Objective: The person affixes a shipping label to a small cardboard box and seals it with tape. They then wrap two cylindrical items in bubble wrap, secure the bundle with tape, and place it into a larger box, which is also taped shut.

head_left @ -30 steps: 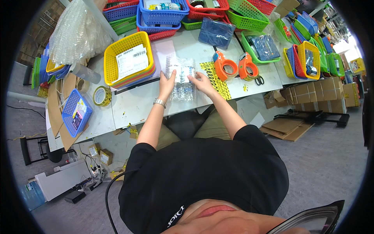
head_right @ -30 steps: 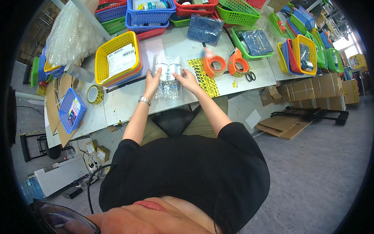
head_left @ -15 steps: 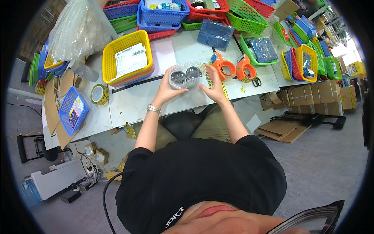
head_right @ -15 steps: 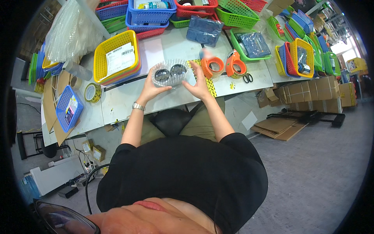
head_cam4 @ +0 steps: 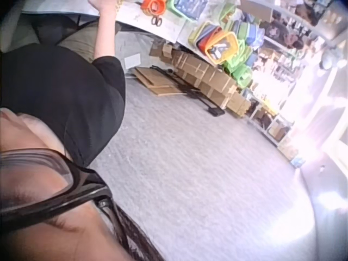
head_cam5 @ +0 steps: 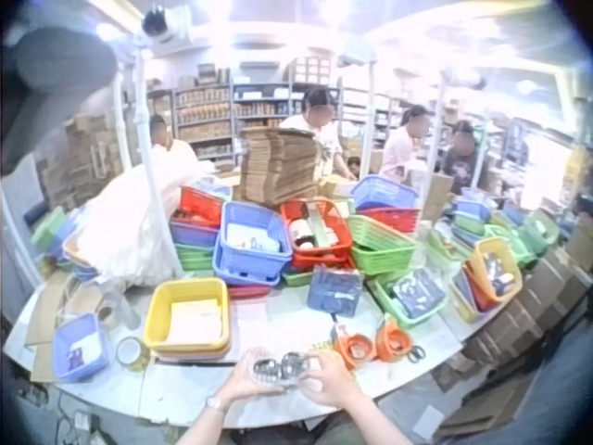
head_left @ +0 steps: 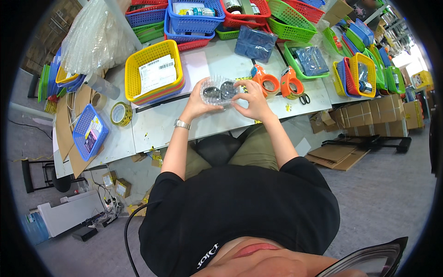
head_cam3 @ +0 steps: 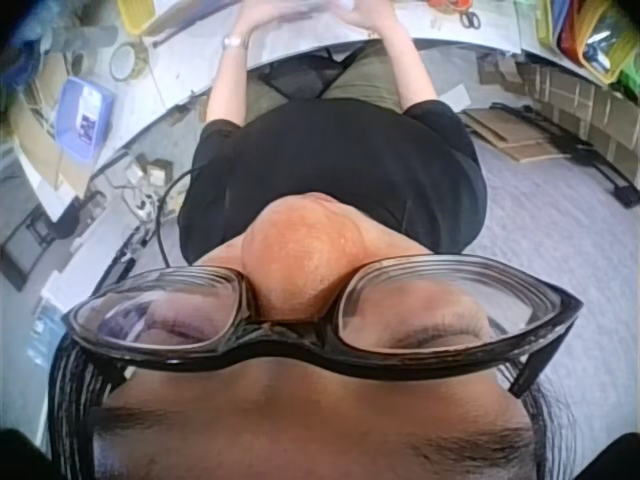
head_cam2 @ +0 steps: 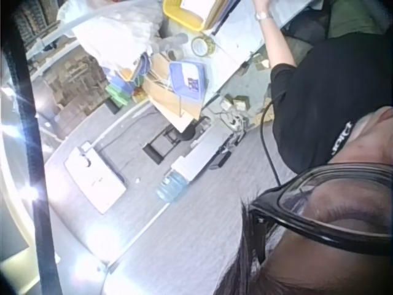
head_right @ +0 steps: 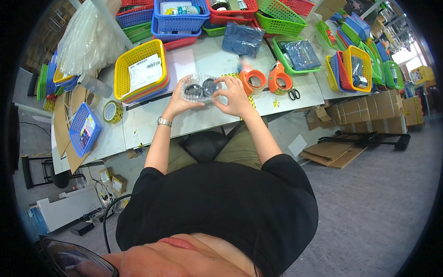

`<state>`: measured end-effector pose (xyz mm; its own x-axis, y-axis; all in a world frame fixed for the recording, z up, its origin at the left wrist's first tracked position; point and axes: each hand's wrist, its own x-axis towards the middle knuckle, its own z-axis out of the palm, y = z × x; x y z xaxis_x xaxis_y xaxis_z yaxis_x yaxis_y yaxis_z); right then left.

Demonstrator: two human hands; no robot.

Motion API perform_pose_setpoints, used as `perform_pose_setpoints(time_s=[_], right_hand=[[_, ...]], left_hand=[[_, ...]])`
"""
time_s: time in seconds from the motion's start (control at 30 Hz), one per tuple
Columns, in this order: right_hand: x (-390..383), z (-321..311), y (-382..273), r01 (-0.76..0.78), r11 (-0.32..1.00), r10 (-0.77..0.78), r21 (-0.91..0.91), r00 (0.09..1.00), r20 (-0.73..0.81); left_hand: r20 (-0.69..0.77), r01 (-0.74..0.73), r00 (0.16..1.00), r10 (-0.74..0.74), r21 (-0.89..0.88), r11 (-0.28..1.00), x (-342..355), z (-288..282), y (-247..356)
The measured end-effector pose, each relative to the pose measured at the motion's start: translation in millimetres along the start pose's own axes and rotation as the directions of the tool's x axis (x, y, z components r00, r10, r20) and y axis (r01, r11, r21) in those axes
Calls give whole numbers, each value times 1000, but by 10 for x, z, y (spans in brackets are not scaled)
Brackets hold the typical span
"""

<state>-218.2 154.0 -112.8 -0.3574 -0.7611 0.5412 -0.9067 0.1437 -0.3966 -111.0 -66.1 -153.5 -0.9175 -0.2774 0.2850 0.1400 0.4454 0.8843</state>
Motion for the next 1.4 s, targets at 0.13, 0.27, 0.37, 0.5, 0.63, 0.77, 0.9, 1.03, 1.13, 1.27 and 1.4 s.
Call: perform_pose_setpoints(time_s=[0.13, 0.27, 0.37, 0.5, 0.63, 0.77, 0.9, 1.03, 1.13, 1.27, 1.4], right_hand=[[165, -20, -207, 39, 994, -28, -99, 994, 108], [56, 279, -130, 139, 932, -64, -335, 972, 228], [-32, 302, -272, 133, 918, -22, -374, 958, 287], [-24, 284, -286, 48, 971, 0, -234, 980, 201], [83, 24, -339, -116, 992, 118, 58, 993, -30], [-27, 26, -61, -536, 701, 673, 471, 715, -189], [-55, 198, 394, -599, 74, 726, 798, 581, 369], [-81, 388, 506, -542, -119, 616, 832, 616, 490], [-70, 455, 463, -586, 34, 624, 809, 645, 441], [-26, 561, 464, -572, 288, 617, 768, 724, 308], [75, 487, 440, -538, 372, 538, 756, 789, 297]], left_hand=[[99, -25, 994, 33, -81, 996, -51, 23, -59], [91, 70, 994, -64, -67, 995, -17, 37, -128], [76, 130, 989, -125, -72, 989, 49, -3, -191], [113, 95, 990, -88, -55, 994, 49, -14, -131], [102, 43, 994, -33, -96, 995, -90, -52, -208], [34, 231, 972, -234, -344, 910, -237, -45, -107], [35, 300, 912, -408, -735, 608, -307, 21, -208], [-88, 300, 885, -457, -642, 705, -289, 101, -133], [-106, 235, 929, -354, -570, 787, -300, 120, -196], [-24, 295, 943, -331, -396, 869, -127, -28, -283], [74, 293, 956, -284, -237, 926, 36, -148, -97]])
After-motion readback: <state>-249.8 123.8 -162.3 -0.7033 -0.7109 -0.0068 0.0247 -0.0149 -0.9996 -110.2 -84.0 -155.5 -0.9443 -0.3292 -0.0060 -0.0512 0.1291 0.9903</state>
